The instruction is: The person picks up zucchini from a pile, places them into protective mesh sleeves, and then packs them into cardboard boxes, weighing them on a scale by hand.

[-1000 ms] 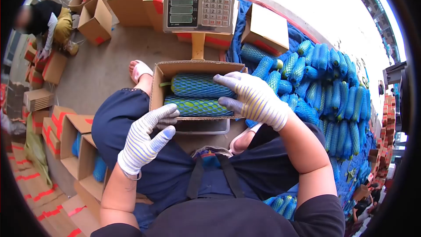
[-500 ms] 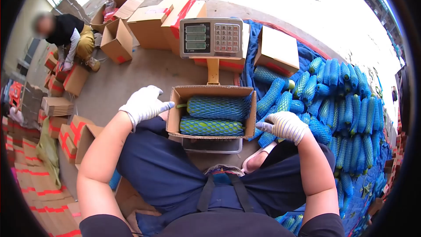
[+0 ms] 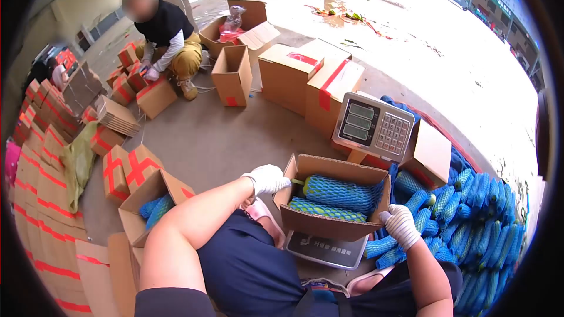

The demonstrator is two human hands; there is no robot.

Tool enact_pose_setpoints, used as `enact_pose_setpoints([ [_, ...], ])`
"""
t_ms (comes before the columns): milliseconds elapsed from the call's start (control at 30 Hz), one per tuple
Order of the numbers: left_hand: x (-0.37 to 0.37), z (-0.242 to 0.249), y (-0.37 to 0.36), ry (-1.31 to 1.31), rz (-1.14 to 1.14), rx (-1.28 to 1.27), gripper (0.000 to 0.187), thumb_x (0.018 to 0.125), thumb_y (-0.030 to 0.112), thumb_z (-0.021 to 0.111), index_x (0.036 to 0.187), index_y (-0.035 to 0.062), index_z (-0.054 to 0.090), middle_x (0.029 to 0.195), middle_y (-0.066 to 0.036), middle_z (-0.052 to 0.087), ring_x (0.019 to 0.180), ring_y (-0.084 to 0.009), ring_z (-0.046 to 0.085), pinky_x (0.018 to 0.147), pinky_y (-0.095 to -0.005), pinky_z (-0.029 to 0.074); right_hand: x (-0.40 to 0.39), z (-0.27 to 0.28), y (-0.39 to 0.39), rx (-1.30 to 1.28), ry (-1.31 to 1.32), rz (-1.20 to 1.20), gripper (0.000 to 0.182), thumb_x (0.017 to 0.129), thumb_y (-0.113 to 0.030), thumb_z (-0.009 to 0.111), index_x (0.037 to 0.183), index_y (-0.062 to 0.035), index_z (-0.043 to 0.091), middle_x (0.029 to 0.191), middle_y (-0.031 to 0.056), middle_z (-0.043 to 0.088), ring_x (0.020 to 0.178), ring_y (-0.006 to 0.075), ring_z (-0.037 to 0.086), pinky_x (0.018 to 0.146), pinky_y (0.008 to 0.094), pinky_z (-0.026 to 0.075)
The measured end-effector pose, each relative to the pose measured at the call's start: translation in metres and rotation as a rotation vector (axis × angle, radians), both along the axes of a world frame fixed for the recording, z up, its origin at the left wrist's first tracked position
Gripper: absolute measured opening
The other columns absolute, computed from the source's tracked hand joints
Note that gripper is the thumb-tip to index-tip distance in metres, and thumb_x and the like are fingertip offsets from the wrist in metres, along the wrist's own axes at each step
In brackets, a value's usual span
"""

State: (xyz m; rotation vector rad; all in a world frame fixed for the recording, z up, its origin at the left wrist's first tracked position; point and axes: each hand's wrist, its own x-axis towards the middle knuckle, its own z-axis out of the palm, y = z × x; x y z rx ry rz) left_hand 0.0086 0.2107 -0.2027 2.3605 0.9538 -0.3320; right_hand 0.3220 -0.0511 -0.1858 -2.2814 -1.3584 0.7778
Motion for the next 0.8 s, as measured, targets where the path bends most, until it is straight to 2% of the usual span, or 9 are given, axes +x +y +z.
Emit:
enact_pose_setpoints([
  [200,-0.141,0.025,0.023,-0.013,0.821,-0.051,0.051,0.087,0.046,0.060,0.094,-0.0045,0.069,0.081,-0.021,0.069,0.077,-0.0353,0.068,0.076,-0.0460,0.051,-0.093,0.016,0.184,0.170,-0.158,0.315,0.023,0.087,-0.026,0.060,0.087,-0.0043,0.070,0.083,0.0217,0.067,0.082,0.0401,0.065,0.077,0.0450,0.051],
  [267,-0.219,-0.075,0.040,-0.111,0.953,-0.091,0.050,0.089,0.043,0.061,0.110,-0.0024,0.065,0.100,-0.019,0.069,0.084,-0.0376,0.067,0.075,-0.0528,0.053,-0.121,-0.013,0.224,0.409,-0.016,0.288,0.024,0.090,-0.027,0.061,0.093,-0.0054,0.069,0.089,0.0207,0.068,0.085,0.0389,0.065,0.078,0.0430,0.051],
  [333,-0.201,-0.045,-0.003,-0.204,1.460,-0.130,0.044,0.093,0.042,0.054,0.108,0.0021,0.067,0.098,-0.019,0.069,0.084,-0.0337,0.066,0.078,-0.0467,0.051,-0.146,0.007,0.223,0.450,0.272,0.328,0.028,0.092,-0.031,0.061,0.100,-0.0049,0.069,0.093,0.0202,0.069,0.089,0.0378,0.065,0.080,0.0418,0.051],
  [367,-0.211,-0.072,-0.002,-0.203,1.455,-0.141,0.044,0.093,0.042,0.054,0.108,0.0021,0.067,0.098,-0.019,0.069,0.084,-0.0337,0.066,0.078,-0.0467,0.051,-0.153,0.020,0.213,0.380,0.240,0.405,0.029,0.092,-0.031,0.061,0.104,-0.0052,0.068,0.095,0.0197,0.069,0.090,0.0373,0.066,0.081,0.0415,0.051],
  [433,-0.244,-0.143,0.000,-0.834,1.915,-0.478,0.038,0.094,0.041,0.055,0.113,0.0086,0.062,0.103,-0.013,0.066,0.086,-0.0295,0.065,0.082,-0.0505,0.051,-0.151,0.030,0.182,0.247,0.160,0.542,0.031,0.093,-0.032,0.060,0.108,-0.0059,0.067,0.098,0.0182,0.070,0.095,0.0365,0.065,0.084,0.0408,0.051],
  [500,-0.262,-0.162,-0.007,-0.869,1.875,-0.527,0.038,0.094,0.041,0.055,0.117,0.0105,0.056,0.102,-0.012,0.066,0.095,-0.0266,0.063,0.090,-0.0511,0.048,-0.126,0.017,0.147,0.221,0.113,0.668,0.032,0.094,-0.032,0.059,0.109,-0.0055,0.067,0.102,0.0177,0.069,0.095,0.0361,0.065,0.084,0.0402,0.051],
  [567,-0.254,-0.171,-0.003,-0.921,1.899,-0.602,0.042,0.096,0.043,0.051,0.124,0.0116,0.052,0.105,-0.010,0.067,0.103,-0.0265,0.061,0.093,-0.0512,0.046,-0.102,0.015,0.106,0.081,0.182,0.588,0.032,0.093,-0.032,0.059,0.110,-0.0053,0.068,0.102,0.0174,0.069,0.096,0.0354,0.066,0.085,0.0394,0.051],
  [733,-0.235,-0.191,0.056,-0.932,1.831,-0.452,0.043,0.097,0.052,0.044,0.110,0.0116,0.054,0.094,-0.007,0.069,0.103,-0.0224,0.057,0.099,-0.0511,0.035,-0.042,-0.003,0.014,-0.218,0.083,0.382,0.040,0.093,-0.035,0.060,0.120,-0.0063,0.065,0.105,0.0180,0.069,0.099,0.0354,0.065,0.088,0.0376,0.051],
  [800,-0.235,-0.195,0.080,-1.017,1.908,-0.450,0.053,0.096,0.058,0.041,0.113,0.0097,0.054,0.107,-0.010,0.066,0.113,-0.0266,0.053,0.105,-0.0521,0.031,-0.021,-0.008,-0.013,-0.312,0.044,0.420,0.044,0.093,-0.038,0.059,0.123,-0.0063,0.063,0.109,0.0189,0.068,0.101,0.0359,0.064,0.089,0.0374,0.051],
])
